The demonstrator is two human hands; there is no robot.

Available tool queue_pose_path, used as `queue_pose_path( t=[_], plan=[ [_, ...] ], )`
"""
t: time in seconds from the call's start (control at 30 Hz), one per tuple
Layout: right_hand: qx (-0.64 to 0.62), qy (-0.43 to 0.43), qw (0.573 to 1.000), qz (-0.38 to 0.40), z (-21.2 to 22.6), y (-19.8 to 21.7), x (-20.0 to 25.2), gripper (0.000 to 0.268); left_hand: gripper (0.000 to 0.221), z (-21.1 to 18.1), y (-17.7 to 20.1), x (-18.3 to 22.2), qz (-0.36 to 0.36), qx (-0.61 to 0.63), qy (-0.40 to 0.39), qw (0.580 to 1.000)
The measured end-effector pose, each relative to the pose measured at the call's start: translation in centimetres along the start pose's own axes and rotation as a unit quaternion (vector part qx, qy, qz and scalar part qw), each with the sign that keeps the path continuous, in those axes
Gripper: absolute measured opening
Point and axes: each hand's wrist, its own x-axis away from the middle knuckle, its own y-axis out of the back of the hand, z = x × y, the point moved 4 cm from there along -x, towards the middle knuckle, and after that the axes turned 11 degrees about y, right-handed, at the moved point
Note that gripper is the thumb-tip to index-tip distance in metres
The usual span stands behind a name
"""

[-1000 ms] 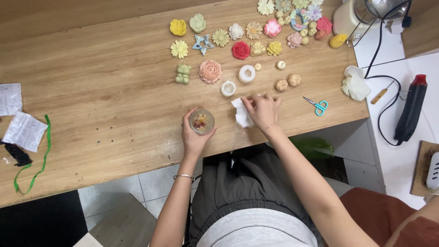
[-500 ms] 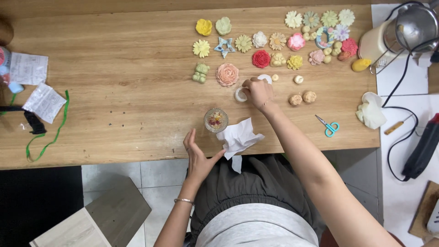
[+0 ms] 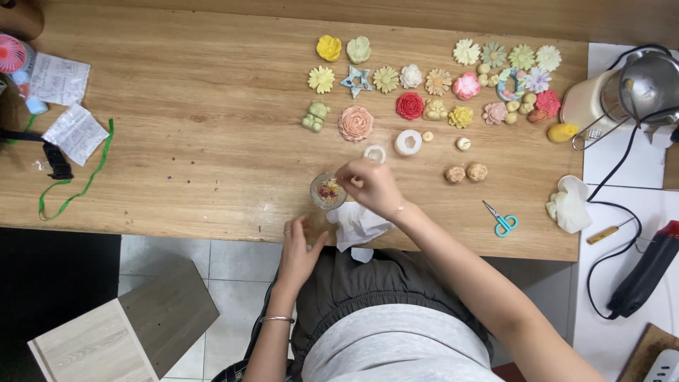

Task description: The person selects several small flower-shaped and animal-shaped decorative candles from a table, places them into a small clear plastic bag, and seals the bag.

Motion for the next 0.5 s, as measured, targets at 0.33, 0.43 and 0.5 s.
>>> queue_pose_path(
  t=[0.33, 0.43, 0.5],
  plan=[
    [0.055, -0.295, 0.953, -0.033, -9.9, 2.8, 4.4, 0.057, 0.057, -1.3, -2.8, 1.2, 0.137, -0.158, -0.019, 0.978],
    [0.121, -0.263, 0.956, 0.039, -12.7, 0.5, 5.8, 0.078, 0.066, -1.5, -3.8, 1.9, 0.133, -0.159, -0.053, 0.977],
    [0.117, -0.259, 0.959, 0.013, -15.7, -0.7, 6.4, 0.062, 0.075, -3.3, -4.3, 1.7, 0.112, -0.143, -0.164, 0.970]
  ],
)
